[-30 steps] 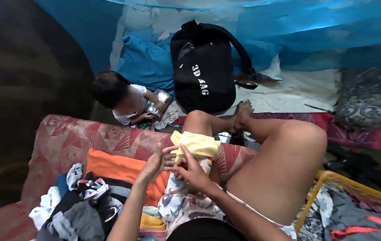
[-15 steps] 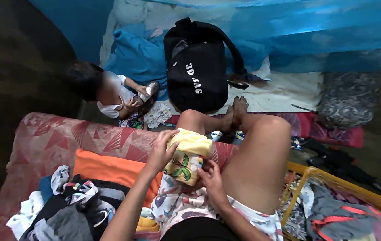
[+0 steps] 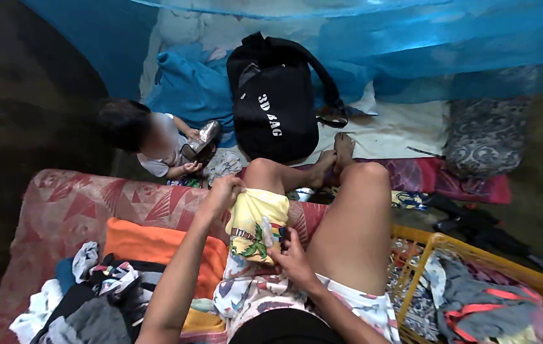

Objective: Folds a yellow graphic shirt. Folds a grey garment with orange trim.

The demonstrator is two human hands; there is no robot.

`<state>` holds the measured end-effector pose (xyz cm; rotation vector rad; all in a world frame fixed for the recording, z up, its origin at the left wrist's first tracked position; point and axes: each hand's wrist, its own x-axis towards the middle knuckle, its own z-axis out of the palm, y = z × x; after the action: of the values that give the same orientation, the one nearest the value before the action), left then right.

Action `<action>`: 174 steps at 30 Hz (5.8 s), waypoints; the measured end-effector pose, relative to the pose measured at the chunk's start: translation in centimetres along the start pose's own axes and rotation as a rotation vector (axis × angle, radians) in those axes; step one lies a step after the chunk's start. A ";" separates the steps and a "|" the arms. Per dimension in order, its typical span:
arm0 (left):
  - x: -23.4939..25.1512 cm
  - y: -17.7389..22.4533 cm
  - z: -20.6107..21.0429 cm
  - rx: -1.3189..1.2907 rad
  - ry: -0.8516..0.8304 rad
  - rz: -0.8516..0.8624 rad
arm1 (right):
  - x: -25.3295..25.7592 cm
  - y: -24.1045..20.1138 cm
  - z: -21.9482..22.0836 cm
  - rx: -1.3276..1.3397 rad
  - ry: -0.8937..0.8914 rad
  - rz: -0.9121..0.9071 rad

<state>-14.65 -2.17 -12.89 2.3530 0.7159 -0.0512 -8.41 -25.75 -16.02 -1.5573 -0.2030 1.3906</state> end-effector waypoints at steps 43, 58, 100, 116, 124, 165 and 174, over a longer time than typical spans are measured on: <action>-16.9 10.6 -2.4 -1.241 0.356 -0.359 | -4.8 -11.3 -1.3 0.446 -0.922 -0.366; -46.4 21.9 -2.9 -0.945 0.450 -1.230 | 6.7 -2.7 -2.0 0.026 -0.845 -0.051; -35.0 11.2 9.5 -0.035 0.796 -1.519 | 6.8 -3.7 -2.4 0.019 -0.676 0.032; -34.6 11.5 13.6 0.366 1.256 -0.989 | 6.6 -4.3 -1.9 0.030 -0.565 0.091; -36.8 13.2 12.7 0.391 1.213 -0.851 | 6.8 -3.8 -2.3 0.048 -0.566 0.072; -40.0 9.5 9.2 0.516 0.982 -0.937 | 6.6 -4.3 -2.0 0.018 -0.548 0.086; -28.4 13.5 0.3 0.567 0.751 -0.310 | 6.6 -4.5 -2.1 0.011 -0.512 0.059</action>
<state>-31.83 -24.50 1.07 2.7652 1.5952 0.5951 -2.43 -20.16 -17.37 -1.1799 -0.4594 1.8158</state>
